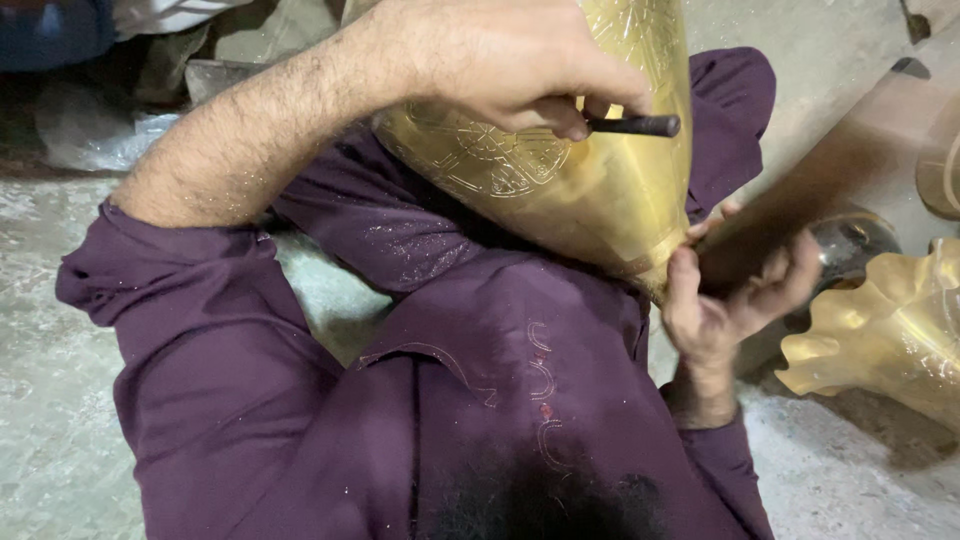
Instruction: The person sits on the floor holding a punch against a large brass vase and strikes the punch with a wooden mallet to engrave decorative patterns, repeatedly repositioning the punch across the vase surface.
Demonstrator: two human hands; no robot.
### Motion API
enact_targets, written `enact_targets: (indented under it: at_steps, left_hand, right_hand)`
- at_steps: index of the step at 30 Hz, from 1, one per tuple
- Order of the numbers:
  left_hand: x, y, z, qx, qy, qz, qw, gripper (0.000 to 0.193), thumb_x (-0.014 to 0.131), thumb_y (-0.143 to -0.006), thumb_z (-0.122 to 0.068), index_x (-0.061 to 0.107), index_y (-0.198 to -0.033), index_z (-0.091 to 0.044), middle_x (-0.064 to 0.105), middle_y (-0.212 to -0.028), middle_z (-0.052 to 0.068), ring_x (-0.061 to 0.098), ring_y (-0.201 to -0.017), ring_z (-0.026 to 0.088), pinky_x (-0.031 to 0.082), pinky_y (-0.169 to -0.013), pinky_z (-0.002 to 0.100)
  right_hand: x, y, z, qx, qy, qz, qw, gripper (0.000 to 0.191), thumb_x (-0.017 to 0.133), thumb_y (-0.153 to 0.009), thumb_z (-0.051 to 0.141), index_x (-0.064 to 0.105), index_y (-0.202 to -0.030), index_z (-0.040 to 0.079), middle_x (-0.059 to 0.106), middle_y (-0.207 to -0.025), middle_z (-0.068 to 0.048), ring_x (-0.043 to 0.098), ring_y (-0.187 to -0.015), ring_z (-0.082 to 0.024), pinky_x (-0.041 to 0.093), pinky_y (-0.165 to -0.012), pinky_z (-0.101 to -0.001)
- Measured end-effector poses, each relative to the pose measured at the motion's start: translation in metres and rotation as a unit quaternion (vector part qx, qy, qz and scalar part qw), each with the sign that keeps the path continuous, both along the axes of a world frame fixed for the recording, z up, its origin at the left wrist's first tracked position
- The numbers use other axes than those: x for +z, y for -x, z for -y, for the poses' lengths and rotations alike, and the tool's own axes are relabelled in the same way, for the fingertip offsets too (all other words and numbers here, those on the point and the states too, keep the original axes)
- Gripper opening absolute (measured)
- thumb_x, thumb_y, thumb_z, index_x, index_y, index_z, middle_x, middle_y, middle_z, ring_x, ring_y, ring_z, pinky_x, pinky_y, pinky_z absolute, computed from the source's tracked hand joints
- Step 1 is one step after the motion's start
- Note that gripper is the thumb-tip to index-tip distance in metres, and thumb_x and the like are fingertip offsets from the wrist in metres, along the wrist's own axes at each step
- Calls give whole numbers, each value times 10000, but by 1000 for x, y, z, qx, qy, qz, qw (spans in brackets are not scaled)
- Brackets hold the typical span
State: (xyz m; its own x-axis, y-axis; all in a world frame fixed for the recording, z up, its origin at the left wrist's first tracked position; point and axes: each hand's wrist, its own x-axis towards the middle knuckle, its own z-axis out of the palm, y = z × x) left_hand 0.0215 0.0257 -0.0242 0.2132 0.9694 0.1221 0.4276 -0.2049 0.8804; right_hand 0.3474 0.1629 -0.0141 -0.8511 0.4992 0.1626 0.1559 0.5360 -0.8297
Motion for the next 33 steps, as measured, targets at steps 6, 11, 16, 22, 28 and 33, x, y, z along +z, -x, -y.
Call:
enact_targets:
  at_steps: [6, 11, 16, 22, 28, 33]
  left_hand:
    - [4, 1, -9, -33, 4, -35, 999, 439, 789, -889, -132, 649, -1305, -131, 768, -951, 87, 734, -844, 301, 547, -683, 451]
    - [5, 0, -16, -63, 39, -56, 996, 421, 777, -858, -132, 675, -1266, -157, 780, -945, 66, 739, -863, 304, 549, -692, 470]
    - [7, -1, -27, -115, 59, -62, 990, 410, 782, -846, -157, 675, -1243, -151, 779, -959, 70, 737, -879, 311, 547, -718, 476]
    - [7, -4, -37, -168, 104, -109, 974, 469, 771, -848, -193, 668, -1305, -222, 780, -967, 69, 729, -878, 323, 546, -739, 493]
    - [10, -6, -39, -193, 98, -133, 967, 482, 774, -850, -194, 660, -1317, -222, 777, -959, 75, 726, -890, 323, 549, -753, 489]
    - [13, -3, -38, -181, 123, -144, 965, 488, 774, -840, -189, 662, -1312, -243, 779, -958, 54, 737, -891, 289, 555, -750, 471]
  right_hand:
    - [-26, -21, 23, -36, 4, 6, 999, 914, 753, -1023, -42, 109, -1629, 191, 516, -1409, -177, 628, -1081, -252, 536, -985, -352]
    - [-50, -40, 30, -16, 5, 42, 999, 934, 699, -1005, -116, 94, -1653, 180, 522, -1446, -194, 626, -1063, -222, 554, -985, -338]
    - [-75, -46, 43, -6, -37, 9, 999, 899, 718, -998, -124, 163, -1604, 241, 532, -1413, -134, 649, -1058, -201, 587, -924, -330]
    - [-84, -48, 51, -68, 44, -15, 997, 857, 687, -1032, -93, 119, -1620, 165, 466, -1507, -188, 662, -1086, -213, 618, -895, -337]
    - [-86, -42, 58, -52, 93, -80, 991, 828, 682, -1061, -83, 155, -1625, 216, 465, -1507, -134, 646, -1129, -186, 610, -933, -302]
    - [-81, -40, 54, -58, 69, -25, 996, 835, 696, -1012, -119, 201, -1614, 181, 482, -1493, -146, 627, -1113, -204, 583, -906, -310]
